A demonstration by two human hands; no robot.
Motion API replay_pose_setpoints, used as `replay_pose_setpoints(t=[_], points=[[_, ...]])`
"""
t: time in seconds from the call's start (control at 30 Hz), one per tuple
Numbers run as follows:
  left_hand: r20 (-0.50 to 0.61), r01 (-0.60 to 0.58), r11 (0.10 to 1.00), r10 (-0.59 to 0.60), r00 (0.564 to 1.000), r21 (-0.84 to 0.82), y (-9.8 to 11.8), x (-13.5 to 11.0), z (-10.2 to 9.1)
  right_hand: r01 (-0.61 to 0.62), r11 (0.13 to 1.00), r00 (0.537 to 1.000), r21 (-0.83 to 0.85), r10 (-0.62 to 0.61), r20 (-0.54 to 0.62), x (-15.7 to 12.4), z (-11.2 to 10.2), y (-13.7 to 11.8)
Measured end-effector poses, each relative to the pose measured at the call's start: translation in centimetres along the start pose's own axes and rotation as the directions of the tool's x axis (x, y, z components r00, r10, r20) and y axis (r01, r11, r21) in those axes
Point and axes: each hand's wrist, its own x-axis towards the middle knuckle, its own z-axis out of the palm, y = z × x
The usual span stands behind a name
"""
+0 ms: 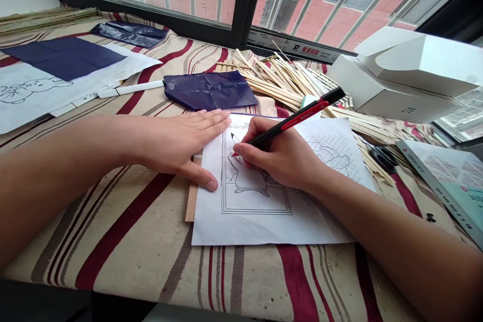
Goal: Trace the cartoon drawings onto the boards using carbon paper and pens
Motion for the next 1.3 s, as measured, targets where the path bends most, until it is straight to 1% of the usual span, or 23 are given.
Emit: replay_pose_setpoints(t=[0.3, 0.47, 0.9, 1.0, 1.13, 1.17, 1.3], points=[[0.028, 0.016, 1.000, -0.017, 0.999, 0.020, 0.22, -0.11, -0.19, -0.001, 1.000, 1.000, 0.023, 0.001, -0.007, 0.01, 0.08, -0.06], [0.045, 0.024, 0.999, -0.026, 0.999, 0.032, 0.29, -0.14, -0.23, 0.028, 1.000, 1.000, 0.008, -0.028, -0.001, 0.00, 0.04, 0.18], [0.015, -0.005, 1.000, 0.004, 1.000, 0.029, -0.08, 0.02, 0.04, 0.063, 0.997, 0.998, 0.044, -0.064, 0.028, 0.11, -0.25, 0.28], [0.027, 0.006, 0.999, -0.007, 1.000, 0.033, -0.08, 0.04, 0.02, 0.037, 0.996, 0.998, 0.077, -0.040, 0.038, 0.12, -0.34, 0.35], [0.016, 0.003, 0.999, -0.004, 1.000, 0.038, -0.30, 0.00, 0.16, -0.015, 0.988, 0.997, 0.151, 0.026, -0.074, 0.24, -0.61, 0.22], [0.009, -0.005, 0.999, 0.005, 1.000, 0.037, -0.37, 0.00, 0.21, -0.025, 0.988, 0.996, 0.154, 0.039, -0.085, 0.26, -0.65, 0.17], [0.020, -0.008, 0.999, 0.007, 1.000, 0.046, -0.48, 0.08, 0.31, -0.040, 0.993, 0.999, 0.112, 0.042, -0.014, 0.23, -0.64, 0.13]])
